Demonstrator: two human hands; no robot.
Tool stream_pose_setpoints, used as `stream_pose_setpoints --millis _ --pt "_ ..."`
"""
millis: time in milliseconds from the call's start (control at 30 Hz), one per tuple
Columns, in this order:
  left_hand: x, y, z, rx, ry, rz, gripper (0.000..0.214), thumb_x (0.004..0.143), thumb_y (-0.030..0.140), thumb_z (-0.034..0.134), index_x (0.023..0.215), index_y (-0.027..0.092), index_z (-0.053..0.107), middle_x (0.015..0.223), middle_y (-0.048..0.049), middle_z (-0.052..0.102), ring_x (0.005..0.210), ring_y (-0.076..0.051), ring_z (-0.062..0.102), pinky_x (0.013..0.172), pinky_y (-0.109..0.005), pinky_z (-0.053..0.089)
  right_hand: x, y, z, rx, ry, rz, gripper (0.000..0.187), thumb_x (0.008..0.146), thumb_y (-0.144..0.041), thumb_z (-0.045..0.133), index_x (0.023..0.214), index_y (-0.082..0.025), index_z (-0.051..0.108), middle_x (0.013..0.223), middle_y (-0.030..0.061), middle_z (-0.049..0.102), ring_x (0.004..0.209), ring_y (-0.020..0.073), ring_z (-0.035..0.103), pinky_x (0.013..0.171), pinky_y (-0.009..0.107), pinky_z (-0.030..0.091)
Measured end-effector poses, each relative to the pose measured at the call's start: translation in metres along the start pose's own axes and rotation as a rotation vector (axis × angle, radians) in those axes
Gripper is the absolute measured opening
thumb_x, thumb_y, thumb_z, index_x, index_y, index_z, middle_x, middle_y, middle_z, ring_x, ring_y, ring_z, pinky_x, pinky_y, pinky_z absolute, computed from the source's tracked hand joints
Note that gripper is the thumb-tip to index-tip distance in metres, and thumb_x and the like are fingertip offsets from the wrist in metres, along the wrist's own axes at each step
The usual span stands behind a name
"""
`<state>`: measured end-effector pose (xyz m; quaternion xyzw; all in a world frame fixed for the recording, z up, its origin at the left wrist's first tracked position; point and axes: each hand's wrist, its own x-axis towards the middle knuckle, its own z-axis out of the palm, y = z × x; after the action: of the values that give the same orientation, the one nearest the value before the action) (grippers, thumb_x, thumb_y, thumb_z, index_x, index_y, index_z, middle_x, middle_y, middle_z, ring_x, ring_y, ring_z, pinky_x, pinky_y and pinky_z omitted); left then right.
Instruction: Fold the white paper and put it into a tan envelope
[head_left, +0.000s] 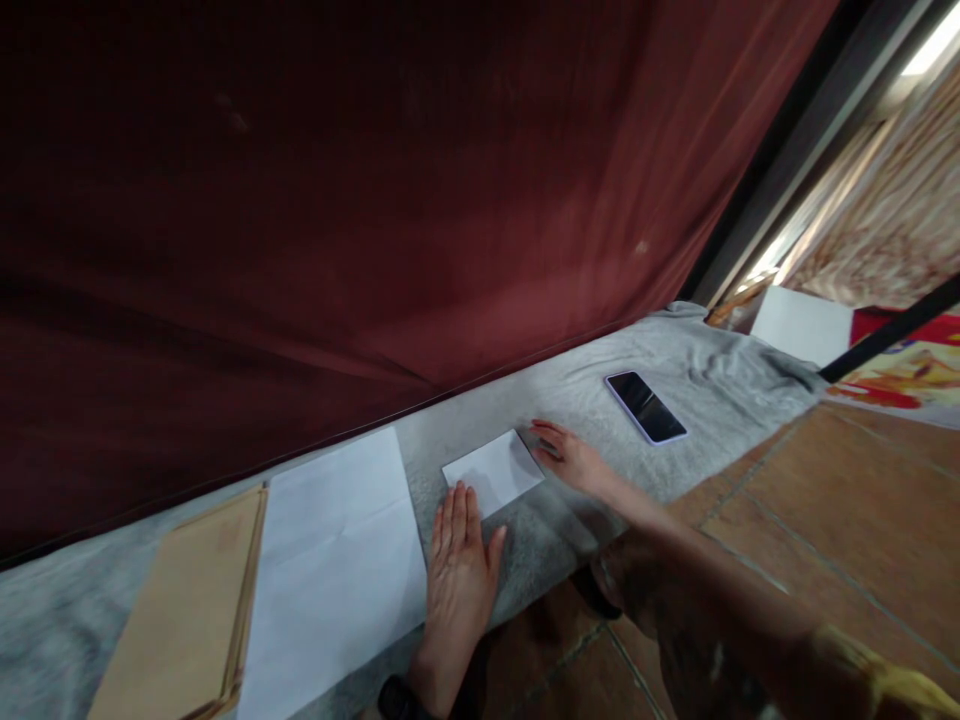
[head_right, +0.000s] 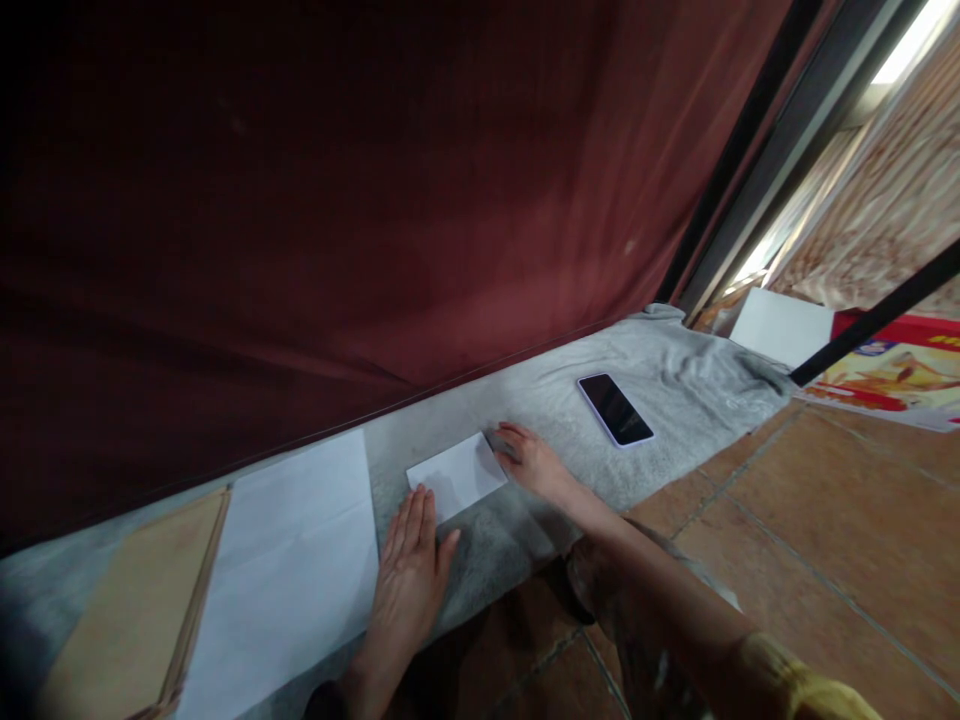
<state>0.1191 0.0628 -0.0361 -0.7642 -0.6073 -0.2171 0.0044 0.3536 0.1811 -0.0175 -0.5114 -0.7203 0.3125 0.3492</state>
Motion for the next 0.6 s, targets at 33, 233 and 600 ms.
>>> stream_pose_setpoints --millis 33,233,600 --pt "0.004 0.001 -0.001 -0.004 -0.005 0.002 0.062 0.102 0.040 0.039 0.154 0.008 0.034 0.156 -0.0221 0.043 0.149 -0.032 0.035 0.117 -0.054 0.037 -0.001 -0.007 0.004 -0.004 -0.013 -0.041 0.038 0.092 -0.019 0.060 0.130 -0.018 0.067 0.143 0.0126 0.060 0.131 0.0276 0.057 0.114 0.043 0.041" --pt "0.028 -0.001 0.010 0.066 -0.051 0.001 0.057 0.103 0.030 0.030 0.154 0.005 0.035 0.159 -0.0191 0.039 0.153 -0.029 0.027 0.121 -0.053 0.033 -0.013 -0.029 0.047 -0.322 -0.249 -0.341 0.047 0.100 -0.025 0.051 0.147 -0.020 0.051 0.155 0.0108 0.048 0.144 0.0249 0.043 0.121 0.047 0.035" --pt "0.040 -0.006 0.025 0.205 -0.082 -0.102 0.068 0.103 0.047 0.026 0.152 0.000 0.038 0.158 -0.0229 0.038 0.150 -0.031 0.032 0.121 -0.050 0.031 -0.026 -0.013 0.073 -0.635 -0.144 -0.327 0.049 0.106 -0.037 0.041 0.152 -0.023 0.045 0.160 0.0078 0.040 0.148 0.0274 0.036 0.123 0.049 0.026"
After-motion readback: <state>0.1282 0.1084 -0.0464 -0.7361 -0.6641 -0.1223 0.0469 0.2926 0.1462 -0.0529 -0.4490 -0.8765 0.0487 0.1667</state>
